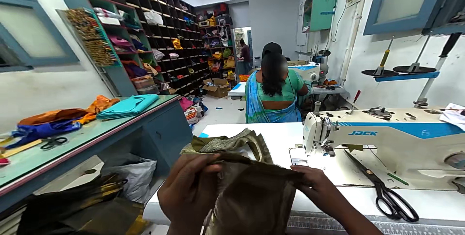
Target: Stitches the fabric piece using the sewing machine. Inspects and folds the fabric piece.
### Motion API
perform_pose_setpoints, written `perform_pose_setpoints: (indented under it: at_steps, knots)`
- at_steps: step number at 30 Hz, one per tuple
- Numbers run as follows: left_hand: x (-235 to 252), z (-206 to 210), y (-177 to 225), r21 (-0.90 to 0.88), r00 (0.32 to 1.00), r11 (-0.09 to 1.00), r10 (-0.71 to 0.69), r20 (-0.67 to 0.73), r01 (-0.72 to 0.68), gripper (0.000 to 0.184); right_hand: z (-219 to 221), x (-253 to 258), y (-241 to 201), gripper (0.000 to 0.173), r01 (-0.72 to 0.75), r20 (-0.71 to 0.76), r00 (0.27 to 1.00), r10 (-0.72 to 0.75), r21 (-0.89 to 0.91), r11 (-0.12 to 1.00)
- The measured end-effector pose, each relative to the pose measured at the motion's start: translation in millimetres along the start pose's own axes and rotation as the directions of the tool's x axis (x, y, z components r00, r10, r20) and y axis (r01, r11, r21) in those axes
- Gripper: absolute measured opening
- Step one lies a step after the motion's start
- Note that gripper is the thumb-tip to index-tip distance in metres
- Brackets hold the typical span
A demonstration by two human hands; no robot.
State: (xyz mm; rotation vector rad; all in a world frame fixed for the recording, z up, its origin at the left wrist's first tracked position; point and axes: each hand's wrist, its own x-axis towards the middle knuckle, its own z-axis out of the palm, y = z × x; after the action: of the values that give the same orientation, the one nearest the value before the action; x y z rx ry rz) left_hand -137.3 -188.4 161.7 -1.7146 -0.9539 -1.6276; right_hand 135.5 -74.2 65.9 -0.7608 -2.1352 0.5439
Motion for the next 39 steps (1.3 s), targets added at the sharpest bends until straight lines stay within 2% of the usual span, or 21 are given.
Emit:
perform_pose_setpoints:
  at_steps: [2, 4, 6, 9, 12, 15, 17, 19, 23, 25, 26, 28, 29, 31, 33, 35, 36, 39]
  knots:
    - [-2.8, -2.9, -9.4, 0.015, 0.995, 0.997, -0.076, -0.059, 0.077, 0.027, -6.3, 1.9, 0.9, 0.021, 0.004, -0.131, 0.991, 0.002, 0.048, 0.999]
    - [-5.9, -3.0, -16.1, -0.009, 0.979, 0.985, -0.172, -0.113, 0.173, 0.027, -12.3, 3.1, -1.4, 0.016, -0.021, -0.235, 0.97, 0.064, 0.181, 0.983]
    - [-9.4, -0.5, -19.1, -0.059, 0.949, 0.96, -0.281, -0.14, 0.275, 0.021, -16.5, 3.3, -2.6, 0.011, -0.024, -0.319, 0.94, 0.123, 0.297, 0.955]
    - [-17.7, 4.4, -23.1, -0.141, 0.894, 0.902, -0.427, -0.137, 0.409, 0.009, -17.4, 3.9, 2.4, 0.009, 0.075, -0.417, 0.897, 0.146, 0.469, 0.88]
    - [-24.5, 8.6, -26.2, -0.183, 0.838, 0.839, -0.536, -0.108, 0.513, 0.007, -18.4, 4.0, 3.7, 0.012, 0.125, -0.444, 0.878, 0.177, 0.571, 0.811]
    - [-31.3, 11.9, -29.3, -0.188, 0.801, 0.798, -0.594, -0.077, 0.573, 0.007, -19.8, 3.8, 2.7, 0.012, 0.119, -0.435, 0.871, 0.228, 0.637, 0.761]
    - [-35.8, 13.3, -32.4, -0.196, 0.786, 0.778, -0.616, -0.052, 0.596, 0.008, -21.1, 4.0, 2.2, 0.018, 0.116, -0.421, 0.874, 0.242, 0.665, 0.738]
    - [-38.9, 13.9, -34.1, -0.203, 0.769, 0.758, -0.638, -0.032, 0.621, 0.009, -21.4, 4.4, 4.6, 0.02, 0.129, -0.429, 0.873, 0.231, 0.661, 0.739]
    - [-42.7, 13.8, -36.5, -0.283, 0.702, 0.675, -0.712, -0.009, 0.681, 0.012, -20.1, 6.2, 7.3, 0.012, 0.177, -0.504, 0.839, 0.204, 0.608, 0.774]
    - [-43.9, 13.7, -36.1, -0.327, 0.683, 0.644, -0.731, 0.005, 0.692, 0.014, -20.1, 6.7, 4.3, 0.011, 0.179, -0.52, 0.821, 0.236, 0.627, 0.758]
    - [-44.1, 12.5, -34.3, -0.346, 0.691, 0.646, -0.723, 0.011, 0.681, 0.015, -21.1, 6.5, 1.4, 0.009, 0.183, -0.519, 0.815, 0.258, 0.653, 0.735]
    - [-41.3, 3.0, -26.2, -0.381, 0.757, 0.694, -0.653, 0.024, 0.611, 0.015, -28.7, 3.1, -11.4, 0.007, 0.209, -0.5, 0.83, 0.245, 0.687, 0.696]
    - [-37.9, -5.3, -20.8, -0.402, 0.807, 0.732, -0.59, 0.03, 0.55, 0.014, -36.2, -0.8, -21.6, 0.006, 0.24, -0.482, 0.857, 0.182, 0.685, 0.688]
    - [-25.6, -22.8, -8.5, -0.487, 0.884, 0.759, -0.463, 0.061, 0.431, 0.014, -56.1, -9.9, -45.4, 0.002, 0.339, -0.415, 0.909, -0.046, 0.669, 0.662]
    - [-15.2, -30.8, -2.6, -0.577, 0.9, 0.722, -0.431, 0.055, 0.381, 0.012, -70.7, -11.9, -61.8, 0.006, 0.408, -0.378, 0.907, -0.187, 0.672, 0.618]
    - [-15.4, -26.6, -3.4, -0.461, 0.848, 0.751, -0.53, 0.006, 0.472, 0.008, -71.0, -4.9, -58.7, 0.003, 0.326, -0.432, 0.9, -0.063, 0.568, 0.756]
    - [-17.9, -21.4, -7.4, -0.359, 0.823, 0.771, -0.568, -0.013, 0.526, 0.009, -66.9, 1.3, -53.0, 0.009, 0.267, -0.469, 0.883, 0.016, 0.532, 0.803]
    - [-30.8, -9.4, -26.2, -0.27, 0.809, 0.782, -0.588, -0.02, 0.562, 0.01, -52.2, 15.3, -36.6, 0.012, 0.161, -0.467, 0.876, 0.118, 0.516, 0.841]
